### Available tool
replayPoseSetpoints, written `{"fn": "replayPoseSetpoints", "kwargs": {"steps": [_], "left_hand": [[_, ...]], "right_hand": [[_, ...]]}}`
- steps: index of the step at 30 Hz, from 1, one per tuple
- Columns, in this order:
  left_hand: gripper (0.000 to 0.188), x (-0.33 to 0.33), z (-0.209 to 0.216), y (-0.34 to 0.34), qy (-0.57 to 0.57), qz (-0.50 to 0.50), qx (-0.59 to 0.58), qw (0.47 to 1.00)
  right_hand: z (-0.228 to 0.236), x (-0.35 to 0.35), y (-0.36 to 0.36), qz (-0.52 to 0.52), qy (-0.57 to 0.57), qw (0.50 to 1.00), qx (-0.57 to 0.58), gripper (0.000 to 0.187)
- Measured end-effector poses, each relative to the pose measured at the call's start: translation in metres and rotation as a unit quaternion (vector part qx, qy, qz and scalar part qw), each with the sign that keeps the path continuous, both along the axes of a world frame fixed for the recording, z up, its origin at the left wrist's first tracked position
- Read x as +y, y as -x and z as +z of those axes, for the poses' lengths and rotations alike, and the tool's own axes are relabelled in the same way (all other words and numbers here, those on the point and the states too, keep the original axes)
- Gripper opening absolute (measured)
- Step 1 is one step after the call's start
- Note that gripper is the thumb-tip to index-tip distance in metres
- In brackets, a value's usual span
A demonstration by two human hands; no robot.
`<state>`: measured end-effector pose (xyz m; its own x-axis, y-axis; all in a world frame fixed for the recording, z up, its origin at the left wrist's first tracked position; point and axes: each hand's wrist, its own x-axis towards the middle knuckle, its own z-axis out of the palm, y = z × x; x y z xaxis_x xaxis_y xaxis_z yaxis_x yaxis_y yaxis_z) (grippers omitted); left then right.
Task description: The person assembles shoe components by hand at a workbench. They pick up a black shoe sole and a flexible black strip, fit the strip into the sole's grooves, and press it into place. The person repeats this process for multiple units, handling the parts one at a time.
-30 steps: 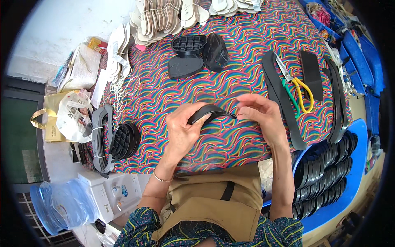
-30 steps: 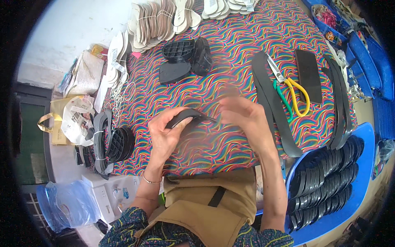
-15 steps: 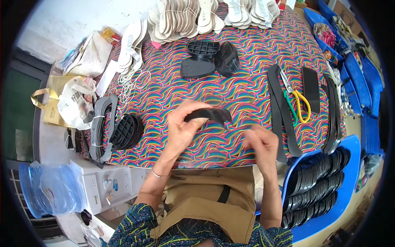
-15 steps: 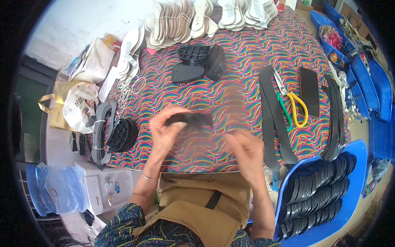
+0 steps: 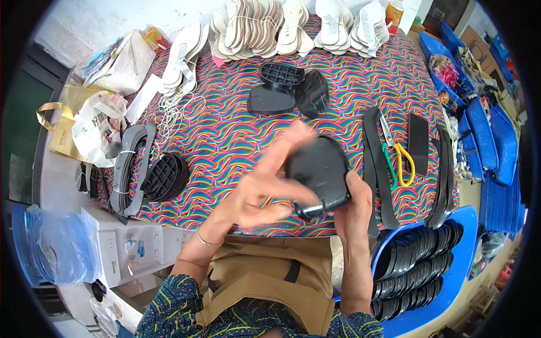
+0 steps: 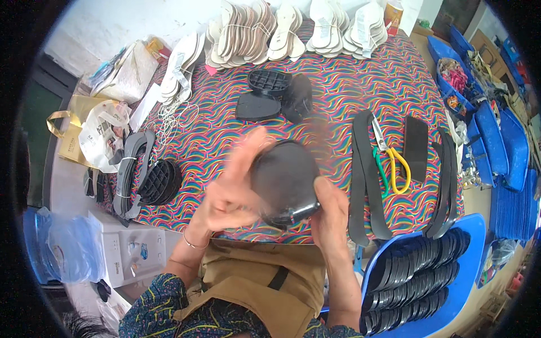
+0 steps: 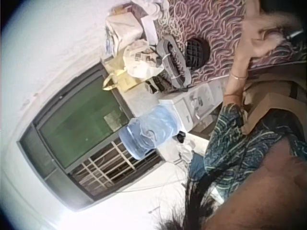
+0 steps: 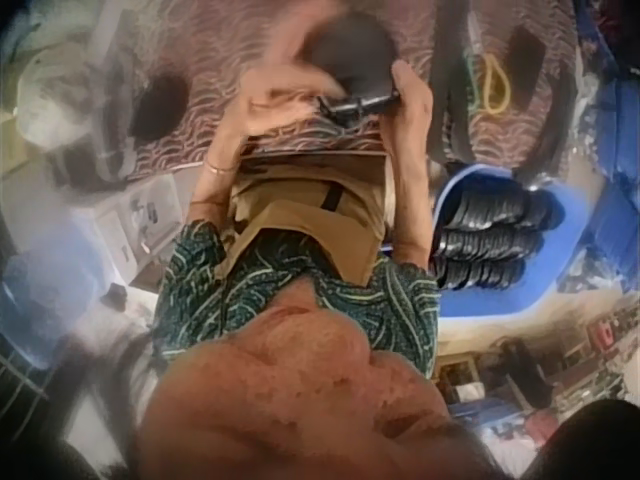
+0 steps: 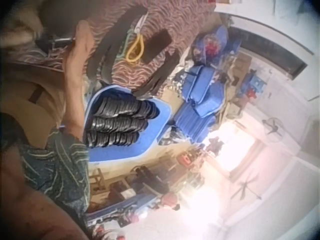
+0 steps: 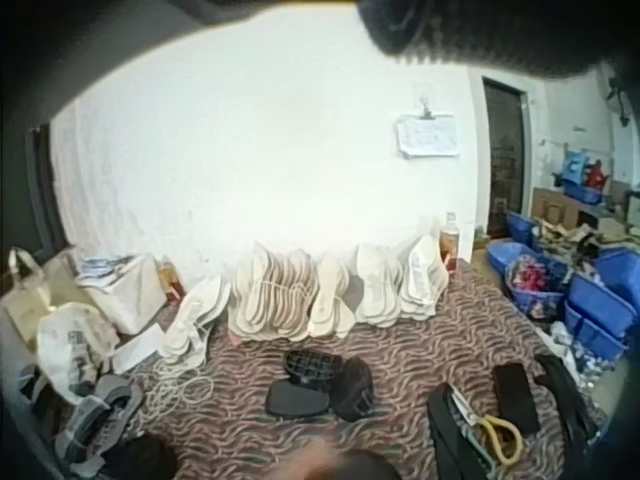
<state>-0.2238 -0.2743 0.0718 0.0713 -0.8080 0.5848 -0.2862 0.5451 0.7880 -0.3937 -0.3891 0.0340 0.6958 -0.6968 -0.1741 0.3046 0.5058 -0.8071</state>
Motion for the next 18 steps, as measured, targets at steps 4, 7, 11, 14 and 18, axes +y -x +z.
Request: {"fn": "replayPoseSetpoints", "kwargs": {"steps": [4,7,11,14,18], "left_hand": [[0.053,-0.016,-0.009,0.003,0.029,0.093,0.328,0.940],[0.047,-0.014,-0.026,0.031,-0.128,0.074,0.452,0.880],[0.046,-0.012,-0.037,0.053,-0.176,0.105,0.472,0.857],[0.039,-0.013,-0.040,0.063,-0.176,0.292,0.330,0.880],[0.038,-0.007,-0.034,0.055,-0.213,0.262,0.302,0.892]], "right_hand": [[-0.024,-0.001,0.007,-0.076,0.026,0.996,-0.034,0.048],[-0.034,0.007,-0.006,-0.191,0.054,0.980,-0.012,0.048],[-0.019,0.019,-0.010,-0.151,0.102,0.982,-0.055,0.038],[-0.029,0.030,-0.017,-0.187,0.105,0.976,-0.035,0.041],[-0.039,0.033,-0.021,-0.201,0.120,0.971,-0.044,0.046]]}}
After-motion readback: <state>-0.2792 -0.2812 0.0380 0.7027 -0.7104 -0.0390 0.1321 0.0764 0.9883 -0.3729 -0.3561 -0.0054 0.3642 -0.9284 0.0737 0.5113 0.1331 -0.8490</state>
